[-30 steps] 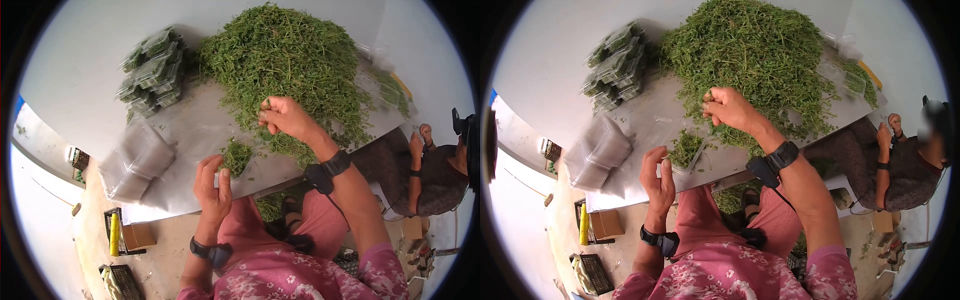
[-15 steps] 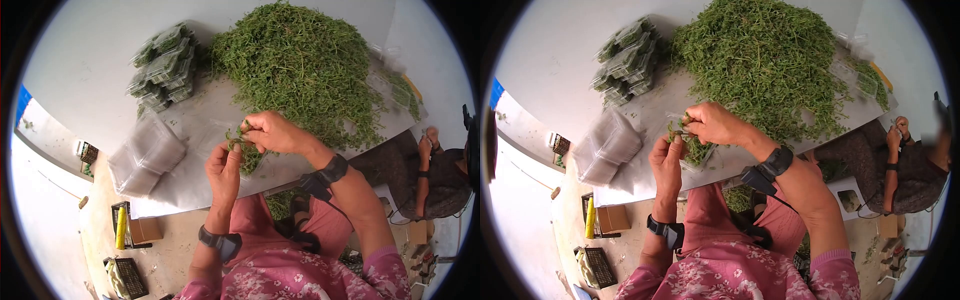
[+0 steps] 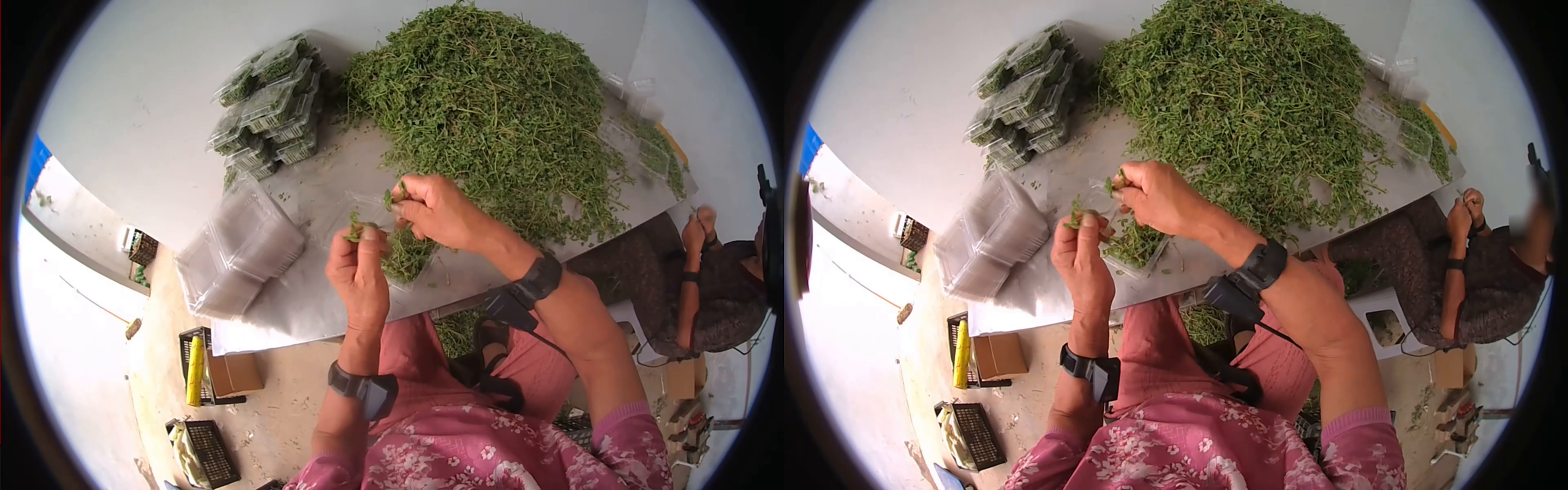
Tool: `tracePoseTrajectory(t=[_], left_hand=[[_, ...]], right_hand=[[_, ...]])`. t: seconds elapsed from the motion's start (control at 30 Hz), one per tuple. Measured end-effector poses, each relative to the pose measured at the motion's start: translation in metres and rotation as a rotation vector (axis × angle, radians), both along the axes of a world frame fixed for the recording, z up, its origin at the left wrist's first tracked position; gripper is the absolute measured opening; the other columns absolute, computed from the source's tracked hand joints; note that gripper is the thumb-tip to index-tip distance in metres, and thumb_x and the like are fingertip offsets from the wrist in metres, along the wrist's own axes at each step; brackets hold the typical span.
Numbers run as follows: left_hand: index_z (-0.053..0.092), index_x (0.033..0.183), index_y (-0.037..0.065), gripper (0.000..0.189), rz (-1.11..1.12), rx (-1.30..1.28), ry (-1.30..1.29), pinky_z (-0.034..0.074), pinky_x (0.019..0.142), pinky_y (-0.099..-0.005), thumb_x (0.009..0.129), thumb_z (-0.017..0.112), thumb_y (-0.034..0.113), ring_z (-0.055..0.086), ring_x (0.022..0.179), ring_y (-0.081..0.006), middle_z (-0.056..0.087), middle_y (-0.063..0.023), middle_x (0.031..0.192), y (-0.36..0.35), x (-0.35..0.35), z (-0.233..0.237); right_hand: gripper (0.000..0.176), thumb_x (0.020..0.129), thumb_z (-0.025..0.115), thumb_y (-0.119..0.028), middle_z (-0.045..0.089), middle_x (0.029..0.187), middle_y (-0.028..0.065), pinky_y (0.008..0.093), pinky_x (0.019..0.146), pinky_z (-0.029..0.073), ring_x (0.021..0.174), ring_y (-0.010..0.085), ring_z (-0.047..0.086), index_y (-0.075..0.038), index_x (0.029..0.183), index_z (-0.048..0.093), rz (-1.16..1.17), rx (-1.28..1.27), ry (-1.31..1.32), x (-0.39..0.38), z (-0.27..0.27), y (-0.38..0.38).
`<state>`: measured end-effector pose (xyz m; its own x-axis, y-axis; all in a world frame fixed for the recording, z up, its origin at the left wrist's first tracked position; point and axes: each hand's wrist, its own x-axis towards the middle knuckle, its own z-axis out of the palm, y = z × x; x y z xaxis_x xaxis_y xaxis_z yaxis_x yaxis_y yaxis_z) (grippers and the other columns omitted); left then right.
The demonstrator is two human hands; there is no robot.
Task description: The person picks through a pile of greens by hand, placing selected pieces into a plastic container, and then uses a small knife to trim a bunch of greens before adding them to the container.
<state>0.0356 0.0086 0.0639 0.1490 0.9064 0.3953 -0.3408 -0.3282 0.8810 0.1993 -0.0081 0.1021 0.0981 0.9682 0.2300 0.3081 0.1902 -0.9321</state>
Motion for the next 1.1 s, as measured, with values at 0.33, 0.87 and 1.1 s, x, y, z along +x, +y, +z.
tracePoseTrajectory(t=[0.33, 0.87, 1.1], left_hand=[[0.061, 0.096, 0.001, 0.011, 0.151, 0.137, 0.069, 0.048, 0.066, -0.0251, 0.100, 0.063, 0.011, 0.057, 0.070, -0.0093, 0.065, -0.0023, 0.080, 0.015, -0.010, 0.002], [0.063, 0.092, 0.006, 0.012, 0.139, 0.529, 1.113, 0.052, 0.067, -0.0469, 0.084, 0.069, 0.011, 0.065, 0.079, -0.0384, 0.066, -0.0138, 0.089, 0.021, -0.015, 0.009], [0.064, 0.092, 0.004, 0.016, -0.014, 0.609, 1.148, 0.052, 0.070, -0.0445, 0.080, 0.073, 0.010, 0.066, 0.080, -0.0376, 0.067, -0.0150, 0.089, 0.026, 0.001, -0.001]], right_hand=[[0.014, 0.096, 0.063, -0.013, 0.067, 0.085, 0.0068, 0.0258, 0.059, 0.048, 0.066, 0.0087, 0.058, 0.000, 0.101, 0.061, -0.101, -0.079, -0.027, 0.023, -0.007, 0.010], [0.012, 0.093, 0.066, -0.010, 0.067, 0.076, 0.0054, 0.0307, 0.059, 0.051, 0.064, 0.0116, 0.064, 0.001, 0.098, 0.067, -0.140, -0.053, -0.372, 0.074, -0.005, -0.017], [0.009, 0.084, 0.072, -0.006, 0.070, 0.075, 0.0084, 0.0334, 0.061, 0.051, 0.067, 0.0159, 0.066, 0.000, 0.090, 0.070, -0.141, -0.213, -0.582, 0.118, -0.007, -0.047]])
